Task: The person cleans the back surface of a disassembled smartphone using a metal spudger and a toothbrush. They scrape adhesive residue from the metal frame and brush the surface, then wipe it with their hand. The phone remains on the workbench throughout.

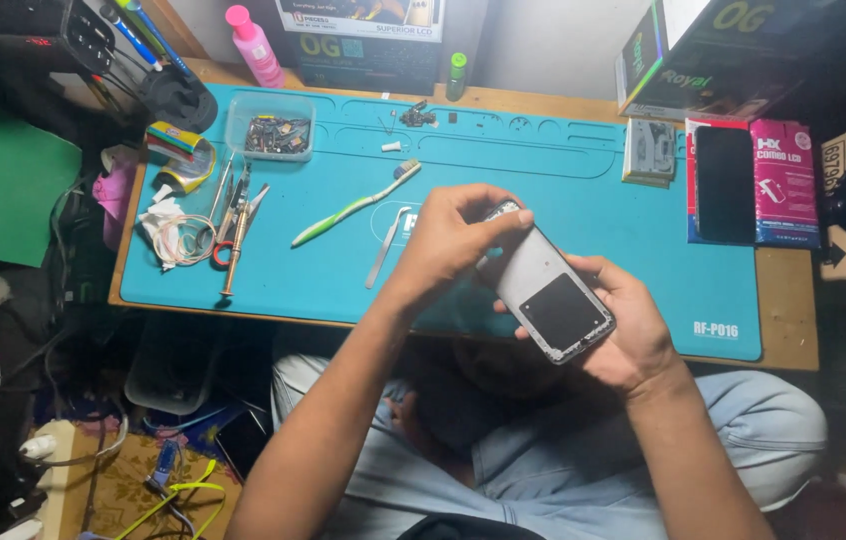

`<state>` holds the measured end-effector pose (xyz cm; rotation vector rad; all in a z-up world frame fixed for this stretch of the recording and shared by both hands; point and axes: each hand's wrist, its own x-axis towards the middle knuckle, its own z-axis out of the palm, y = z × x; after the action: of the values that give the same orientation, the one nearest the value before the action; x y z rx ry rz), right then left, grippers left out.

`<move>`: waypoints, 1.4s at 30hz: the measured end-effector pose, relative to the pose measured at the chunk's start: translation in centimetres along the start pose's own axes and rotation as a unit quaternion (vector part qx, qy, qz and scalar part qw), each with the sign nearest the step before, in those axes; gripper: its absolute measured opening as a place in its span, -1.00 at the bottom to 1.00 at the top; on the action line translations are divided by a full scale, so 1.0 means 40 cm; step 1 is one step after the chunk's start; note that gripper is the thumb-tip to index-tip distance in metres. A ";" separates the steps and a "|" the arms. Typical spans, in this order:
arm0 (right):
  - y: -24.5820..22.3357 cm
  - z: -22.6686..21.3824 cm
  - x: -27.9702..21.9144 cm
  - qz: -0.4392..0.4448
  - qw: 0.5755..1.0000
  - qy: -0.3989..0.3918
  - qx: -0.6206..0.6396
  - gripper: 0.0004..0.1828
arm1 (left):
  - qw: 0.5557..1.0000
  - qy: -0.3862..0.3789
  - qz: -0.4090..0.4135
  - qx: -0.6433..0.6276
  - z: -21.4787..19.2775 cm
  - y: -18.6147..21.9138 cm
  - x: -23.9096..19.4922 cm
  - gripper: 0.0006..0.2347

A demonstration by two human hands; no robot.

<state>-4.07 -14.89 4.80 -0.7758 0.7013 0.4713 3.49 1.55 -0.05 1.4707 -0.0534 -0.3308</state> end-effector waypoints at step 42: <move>0.000 -0.023 0.044 0.013 1.000 0.012 -0.017 -0.50 | 0.996 0.048 -0.076 -0.026 0.017 0.061 -0.029 -0.85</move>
<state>-3.22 -15.36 3.06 -0.8073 0.7276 0.4991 2.67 1.33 2.63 1.4412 0.1441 -0.3818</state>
